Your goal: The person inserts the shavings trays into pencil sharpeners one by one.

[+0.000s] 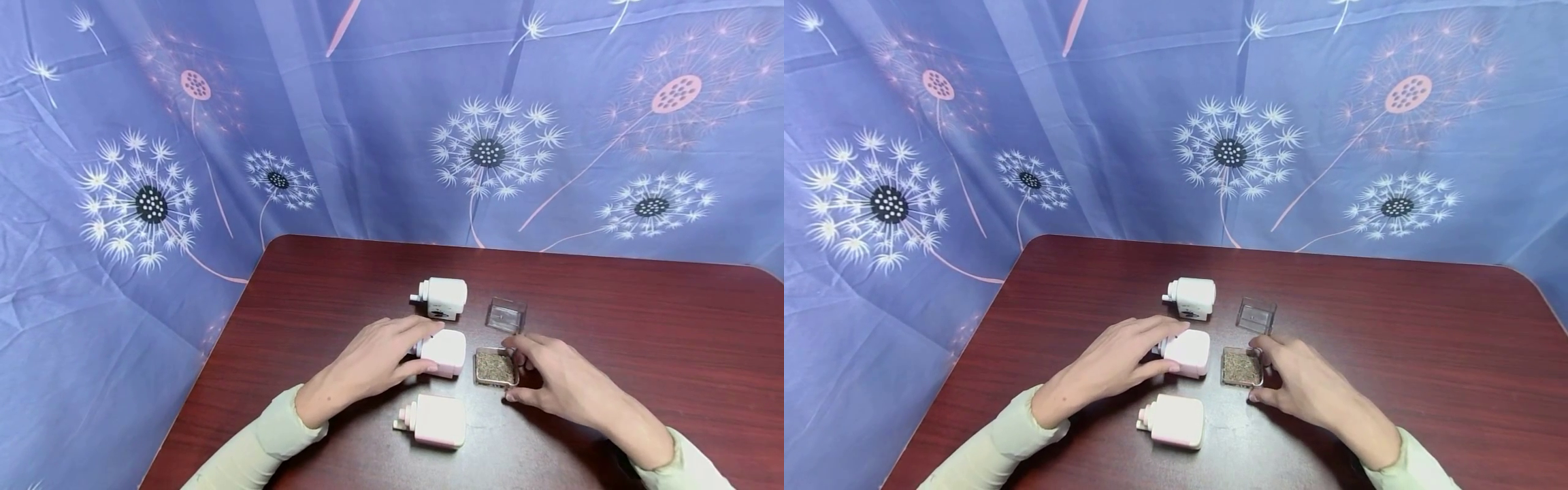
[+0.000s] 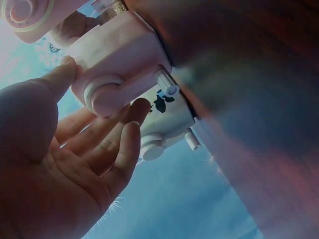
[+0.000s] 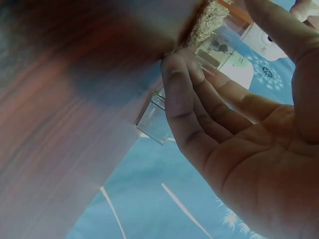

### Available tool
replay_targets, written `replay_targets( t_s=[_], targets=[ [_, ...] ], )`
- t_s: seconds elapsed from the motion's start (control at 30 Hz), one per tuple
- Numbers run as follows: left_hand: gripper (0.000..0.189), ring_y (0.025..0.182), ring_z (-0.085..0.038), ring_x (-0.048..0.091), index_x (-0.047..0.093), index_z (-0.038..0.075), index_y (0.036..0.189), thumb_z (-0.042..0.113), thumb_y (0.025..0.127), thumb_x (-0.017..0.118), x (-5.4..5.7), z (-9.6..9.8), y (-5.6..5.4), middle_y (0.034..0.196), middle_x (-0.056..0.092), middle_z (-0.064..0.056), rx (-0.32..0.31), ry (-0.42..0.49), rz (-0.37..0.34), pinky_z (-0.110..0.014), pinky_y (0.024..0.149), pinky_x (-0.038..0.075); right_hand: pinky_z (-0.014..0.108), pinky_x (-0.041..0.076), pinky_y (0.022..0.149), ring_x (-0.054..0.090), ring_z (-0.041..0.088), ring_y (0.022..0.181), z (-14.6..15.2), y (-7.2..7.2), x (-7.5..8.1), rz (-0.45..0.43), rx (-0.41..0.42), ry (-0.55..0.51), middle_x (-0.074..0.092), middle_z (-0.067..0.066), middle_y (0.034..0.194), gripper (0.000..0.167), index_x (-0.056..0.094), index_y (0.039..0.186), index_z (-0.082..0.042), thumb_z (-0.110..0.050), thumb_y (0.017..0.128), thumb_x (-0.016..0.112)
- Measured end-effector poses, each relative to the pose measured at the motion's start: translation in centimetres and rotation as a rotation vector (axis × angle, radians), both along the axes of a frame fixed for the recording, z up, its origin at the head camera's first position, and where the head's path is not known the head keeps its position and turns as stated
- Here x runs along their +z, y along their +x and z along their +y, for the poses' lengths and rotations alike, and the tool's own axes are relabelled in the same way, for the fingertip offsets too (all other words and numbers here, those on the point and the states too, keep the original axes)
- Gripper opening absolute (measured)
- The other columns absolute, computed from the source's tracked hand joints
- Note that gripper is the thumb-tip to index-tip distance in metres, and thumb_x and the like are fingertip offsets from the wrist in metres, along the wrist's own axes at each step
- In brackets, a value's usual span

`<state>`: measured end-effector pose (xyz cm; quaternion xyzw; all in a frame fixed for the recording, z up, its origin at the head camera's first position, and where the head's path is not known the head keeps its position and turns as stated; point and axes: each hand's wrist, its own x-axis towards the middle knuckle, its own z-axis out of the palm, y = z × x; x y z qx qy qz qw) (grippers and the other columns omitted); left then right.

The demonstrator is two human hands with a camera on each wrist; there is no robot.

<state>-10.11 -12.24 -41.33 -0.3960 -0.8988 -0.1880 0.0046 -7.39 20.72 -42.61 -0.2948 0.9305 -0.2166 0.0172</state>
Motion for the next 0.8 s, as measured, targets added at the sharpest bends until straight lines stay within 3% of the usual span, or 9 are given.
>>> replay_targets(
  t_s=[0.27, 0.57, 0.8],
  targets=[
    [0.060, 0.134, -0.013, 0.060, 0.054, 0.020, 0.156, 0.050, 0.105, 0.063, -0.03, -0.04, 0.03, 0.150, 0.061, 0.004, 0.004, 0.006, -0.006, -0.040, 0.106, 0.053, 0.036, 0.061, 0.076, 0.067, 0.009, 0.085, -0.15, 0.05, -0.12, 0.015, -0.010, 0.022, 0.070, -0.007, 0.098, 0.058, 0.068, 0.122, -0.004, -0.022, 0.075, 0.098],
    [0.060, 0.134, -0.012, 0.061, 0.055, 0.021, 0.155, 0.051, 0.104, 0.064, -0.17, 0.01, -0.01, 0.150, 0.061, 0.006, 0.006, 0.026, -0.012, -0.039, 0.106, 0.053, 0.031, 0.058, 0.069, 0.064, 0.006, 0.080, -0.19, -0.02, -0.38, 0.013, 0.006, -0.023, 0.066, -0.011, 0.090, 0.053, 0.068, 0.115, -0.007, -0.020, 0.074, 0.098],
    [0.060, 0.130, -0.014, 0.064, 0.056, 0.020, 0.154, 0.050, 0.103, 0.066, -0.28, -0.01, 0.01, 0.149, 0.062, 0.006, 0.011, 0.042, -0.014, -0.039, 0.103, 0.055, 0.032, 0.059, 0.070, 0.062, 0.005, 0.080, -0.42, -0.08, -0.38, 0.026, 0.006, -0.001, 0.065, -0.011, 0.090, 0.053, 0.069, 0.115, -0.005, -0.020, 0.074, 0.098]
  ],
)
